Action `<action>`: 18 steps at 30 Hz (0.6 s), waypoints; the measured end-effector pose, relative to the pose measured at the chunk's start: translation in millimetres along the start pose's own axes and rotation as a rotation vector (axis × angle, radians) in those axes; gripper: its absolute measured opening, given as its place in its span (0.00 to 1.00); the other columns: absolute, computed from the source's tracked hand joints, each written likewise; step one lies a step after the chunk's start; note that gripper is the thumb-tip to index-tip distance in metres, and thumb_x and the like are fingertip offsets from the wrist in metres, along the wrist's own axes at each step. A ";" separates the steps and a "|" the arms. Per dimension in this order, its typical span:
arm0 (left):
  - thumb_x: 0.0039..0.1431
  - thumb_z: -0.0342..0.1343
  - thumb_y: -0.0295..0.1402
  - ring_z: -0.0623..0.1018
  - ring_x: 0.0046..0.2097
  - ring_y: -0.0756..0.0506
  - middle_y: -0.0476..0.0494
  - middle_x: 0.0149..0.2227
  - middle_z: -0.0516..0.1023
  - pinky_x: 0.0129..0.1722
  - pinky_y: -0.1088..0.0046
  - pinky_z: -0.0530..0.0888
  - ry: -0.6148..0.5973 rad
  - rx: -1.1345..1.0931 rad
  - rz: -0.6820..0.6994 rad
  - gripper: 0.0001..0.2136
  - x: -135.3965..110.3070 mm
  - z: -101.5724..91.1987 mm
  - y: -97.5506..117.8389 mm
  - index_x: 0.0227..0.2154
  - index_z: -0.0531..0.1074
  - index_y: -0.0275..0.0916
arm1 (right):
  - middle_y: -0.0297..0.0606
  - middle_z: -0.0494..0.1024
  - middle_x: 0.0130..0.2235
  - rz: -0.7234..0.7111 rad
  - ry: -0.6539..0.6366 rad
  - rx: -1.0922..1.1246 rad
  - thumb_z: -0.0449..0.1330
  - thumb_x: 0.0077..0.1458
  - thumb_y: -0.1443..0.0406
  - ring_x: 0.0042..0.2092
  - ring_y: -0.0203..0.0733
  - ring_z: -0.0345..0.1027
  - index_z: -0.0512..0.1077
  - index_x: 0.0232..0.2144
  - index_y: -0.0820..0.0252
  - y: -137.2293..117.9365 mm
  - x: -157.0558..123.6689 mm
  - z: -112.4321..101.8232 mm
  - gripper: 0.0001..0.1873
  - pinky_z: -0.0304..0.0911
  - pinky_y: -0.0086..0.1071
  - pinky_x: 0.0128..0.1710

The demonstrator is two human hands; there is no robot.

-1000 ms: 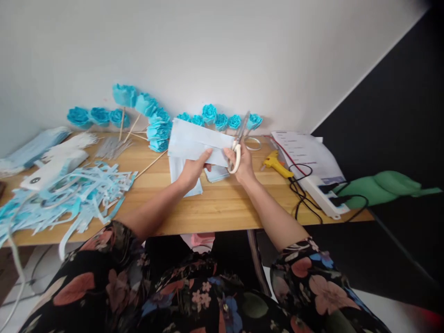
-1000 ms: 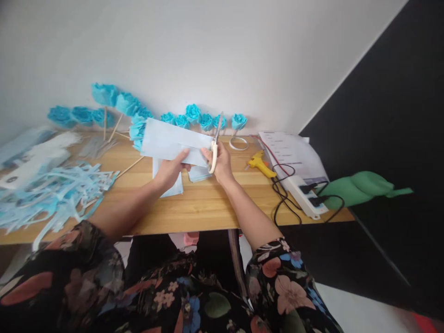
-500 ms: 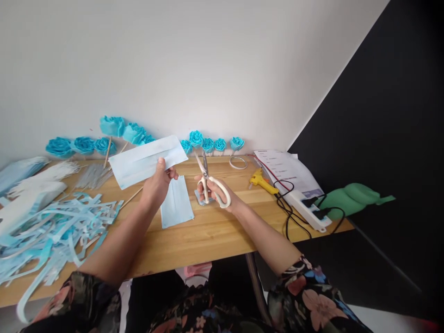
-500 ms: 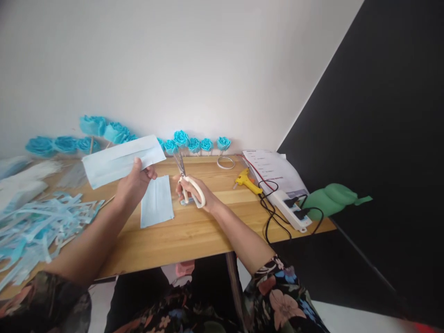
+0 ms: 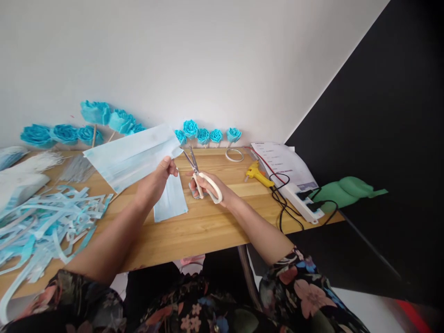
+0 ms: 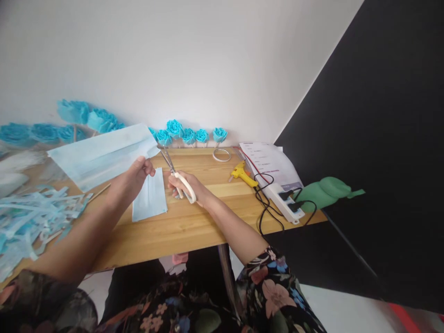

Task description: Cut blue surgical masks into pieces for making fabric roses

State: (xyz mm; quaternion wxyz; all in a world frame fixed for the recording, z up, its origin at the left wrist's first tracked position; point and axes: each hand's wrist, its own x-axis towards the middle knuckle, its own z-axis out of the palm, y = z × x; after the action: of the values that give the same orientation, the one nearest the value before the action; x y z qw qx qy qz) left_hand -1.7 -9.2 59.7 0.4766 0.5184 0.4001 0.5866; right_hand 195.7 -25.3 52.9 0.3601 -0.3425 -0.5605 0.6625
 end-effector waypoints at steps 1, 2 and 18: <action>0.60 0.56 0.51 0.68 0.30 0.44 0.49 0.24 0.62 0.41 0.63 0.69 0.015 -0.014 0.003 0.19 0.5 0.0 1.8 0.23 0.66 0.43 | 0.35 0.74 0.33 0.003 0.010 0.000 0.67 0.48 0.39 0.32 0.35 0.69 0.72 0.41 0.60 -0.6 0.0 0.4 0.33 0.67 0.30 0.32; 0.60 0.56 0.51 0.68 0.30 0.44 0.49 0.24 0.61 0.41 0.63 0.69 0.029 -0.024 0.008 0.18 1.1 -0.3 3.4 0.23 0.66 0.43 | 0.34 0.74 0.33 0.005 0.015 0.002 0.67 0.48 0.39 0.31 0.35 0.69 0.72 0.41 0.60 -0.9 0.0 1.0 0.34 0.66 0.30 0.32; 0.58 0.59 0.52 0.70 0.33 0.43 0.46 0.26 0.70 0.42 0.63 0.70 -0.065 0.048 -0.080 0.18 -5.6 1.6 -13.3 0.25 0.72 0.43 | 0.33 0.74 0.32 -0.004 0.027 0.015 0.70 0.47 0.42 0.30 0.33 0.67 0.73 0.45 0.61 2.4 3.9 -3.0 0.34 0.65 0.29 0.28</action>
State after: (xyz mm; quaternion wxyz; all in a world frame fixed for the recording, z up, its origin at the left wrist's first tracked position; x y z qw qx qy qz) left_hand 1.9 -11.7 45.9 0.4998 0.5321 0.4187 0.5402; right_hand 196.1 -20.7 49.8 0.3715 -0.3474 -0.5513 0.6613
